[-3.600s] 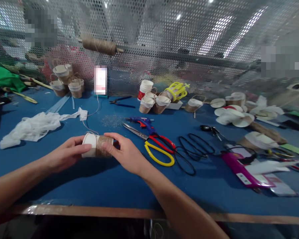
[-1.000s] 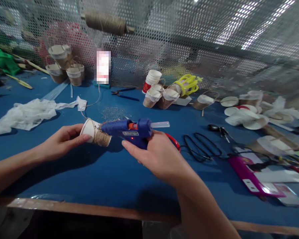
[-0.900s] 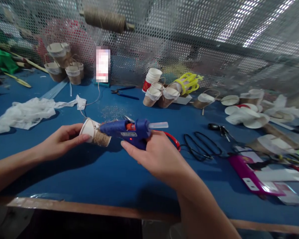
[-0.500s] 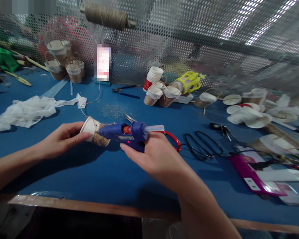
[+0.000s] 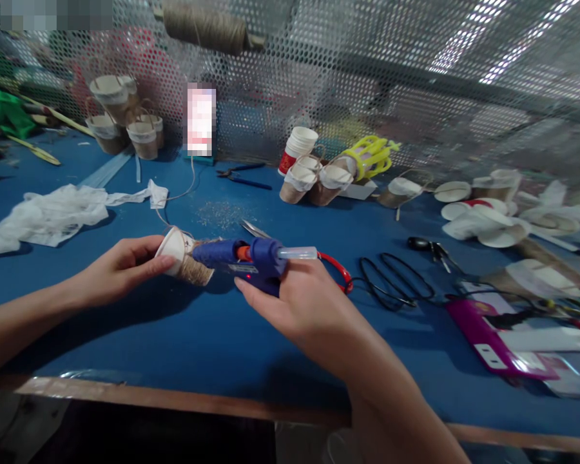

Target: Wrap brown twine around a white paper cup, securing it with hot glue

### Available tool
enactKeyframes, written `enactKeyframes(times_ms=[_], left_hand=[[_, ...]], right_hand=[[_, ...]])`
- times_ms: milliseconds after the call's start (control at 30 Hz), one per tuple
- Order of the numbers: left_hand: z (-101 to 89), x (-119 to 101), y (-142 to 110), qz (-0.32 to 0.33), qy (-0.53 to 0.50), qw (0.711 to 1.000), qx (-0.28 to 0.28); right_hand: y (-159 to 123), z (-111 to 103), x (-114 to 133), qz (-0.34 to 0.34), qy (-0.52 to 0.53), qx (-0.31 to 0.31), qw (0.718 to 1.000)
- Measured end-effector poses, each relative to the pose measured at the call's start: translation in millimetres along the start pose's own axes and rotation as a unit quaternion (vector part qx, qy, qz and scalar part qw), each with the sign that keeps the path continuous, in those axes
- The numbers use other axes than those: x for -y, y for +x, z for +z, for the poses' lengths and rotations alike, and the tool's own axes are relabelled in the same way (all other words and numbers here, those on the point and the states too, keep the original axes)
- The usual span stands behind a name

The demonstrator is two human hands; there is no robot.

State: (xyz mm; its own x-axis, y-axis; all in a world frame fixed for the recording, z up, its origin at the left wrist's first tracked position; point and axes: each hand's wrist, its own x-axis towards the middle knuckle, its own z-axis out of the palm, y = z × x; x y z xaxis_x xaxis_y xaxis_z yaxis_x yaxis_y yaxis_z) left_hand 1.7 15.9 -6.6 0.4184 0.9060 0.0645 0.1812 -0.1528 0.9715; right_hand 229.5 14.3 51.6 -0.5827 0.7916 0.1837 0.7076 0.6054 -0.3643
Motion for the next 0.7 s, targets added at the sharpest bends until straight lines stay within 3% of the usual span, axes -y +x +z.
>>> enactKeyframes(times_ms=[167, 700], left_hand=[[-1.8, 3.1, -1.2, 0.007, 0.031, 1.0, 0.002], [-4.4, 8.0, -1.9, 0.034, 0.106, 0.994, 0.004]], right_hand=[[-1.9, 2.0, -2.5, -0.022, 0.012, -0.013, 1.0], [-3.2, -1.2, -2.7, 0.002, -0.008, -0.016, 1.0]])
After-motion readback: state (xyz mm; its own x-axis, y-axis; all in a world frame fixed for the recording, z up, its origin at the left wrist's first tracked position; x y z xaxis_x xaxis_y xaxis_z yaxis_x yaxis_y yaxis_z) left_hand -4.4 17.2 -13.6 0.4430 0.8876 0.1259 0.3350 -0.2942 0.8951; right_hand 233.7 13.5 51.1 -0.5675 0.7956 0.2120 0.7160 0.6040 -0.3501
